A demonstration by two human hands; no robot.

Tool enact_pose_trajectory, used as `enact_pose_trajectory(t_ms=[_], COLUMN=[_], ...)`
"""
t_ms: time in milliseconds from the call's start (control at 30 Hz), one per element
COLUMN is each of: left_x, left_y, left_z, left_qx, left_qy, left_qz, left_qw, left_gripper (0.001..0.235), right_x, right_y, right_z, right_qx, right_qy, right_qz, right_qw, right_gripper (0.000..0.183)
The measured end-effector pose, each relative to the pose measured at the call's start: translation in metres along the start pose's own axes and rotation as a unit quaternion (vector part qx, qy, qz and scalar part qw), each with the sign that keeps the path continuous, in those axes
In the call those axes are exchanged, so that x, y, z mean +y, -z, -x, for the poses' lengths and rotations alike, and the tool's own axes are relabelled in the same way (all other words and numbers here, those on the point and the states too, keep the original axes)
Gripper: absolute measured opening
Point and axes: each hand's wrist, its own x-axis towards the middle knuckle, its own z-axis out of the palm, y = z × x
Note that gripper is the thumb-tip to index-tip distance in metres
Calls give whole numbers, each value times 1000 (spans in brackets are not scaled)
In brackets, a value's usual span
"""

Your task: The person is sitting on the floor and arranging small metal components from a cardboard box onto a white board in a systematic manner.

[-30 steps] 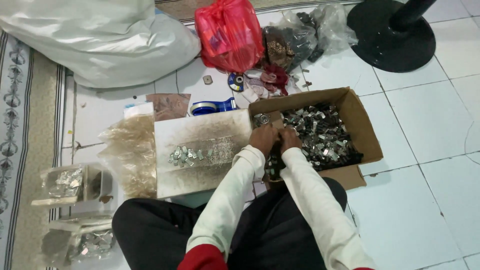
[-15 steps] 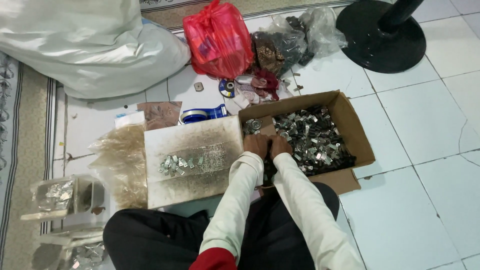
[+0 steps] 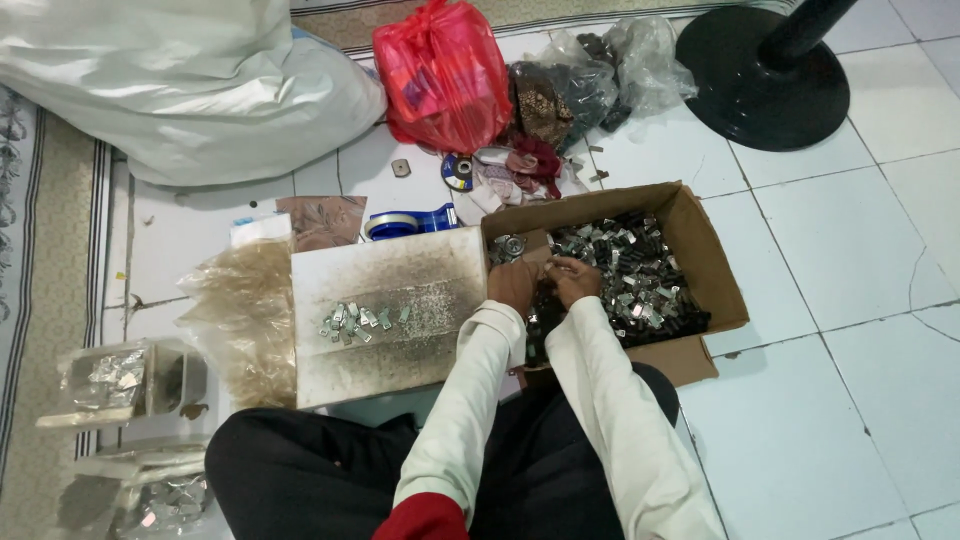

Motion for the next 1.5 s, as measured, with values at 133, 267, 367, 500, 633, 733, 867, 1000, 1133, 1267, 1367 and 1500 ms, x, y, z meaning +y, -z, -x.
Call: enact_pose_trajectory(t_ms=[133, 267, 367, 500, 633, 733, 867, 1000, 1133, 1267, 1367, 1500], left_x=[-9, -21, -27, -32, -27, -26, -27, -33, -72, -119, -165, -215], left_y=[36, 74, 61, 31, 52, 53, 36, 17, 66, 82, 78, 99], left_z=[8, 24, 20, 9, 24, 32, 31, 36, 89, 127, 145, 182], left_qx=[24, 5, 55, 73, 43, 13, 46, 74, 107, 126, 130, 131], left_qy=[35, 30, -19, -21, 19, 61, 96, 125, 123, 172, 229, 289], left_qz=[170, 341, 443, 537, 622, 679, 708, 705, 666, 540, 484, 441], left_qw=[984, 940, 894, 840, 782, 731, 698, 694, 728, 814, 835, 839], left_gripper=[10, 11, 17, 26, 35, 43, 27, 22, 19, 24, 22, 18], right_x=[-40, -30, -19, -18, -26, -33, -34, -40, -60, -84, -76, -45], right_y=[4, 10, 11, 3, 1, 5, 8, 24, 4, -42, -101, -184], right_z=[38, 31, 22, 25, 33, 42, 49, 61, 85, 122, 132, 134], right_qx=[-22, -64, -72, -76, -69, -62, -101, -51, -41, -96, -139, -178], right_qy=[21, 45, 51, 61, 79, 52, 20, 30, 62, 66, 118, 209], right_qz=[-30, -47, -14, -22, -56, -129, -176, -214, -199, -152, -11, 161], right_qw=[999, 996, 996, 995, 993, 988, 979, 975, 977, 981, 983, 948], right_gripper=[26, 35, 36, 37, 33, 35, 40, 42, 42, 41, 32, 28])
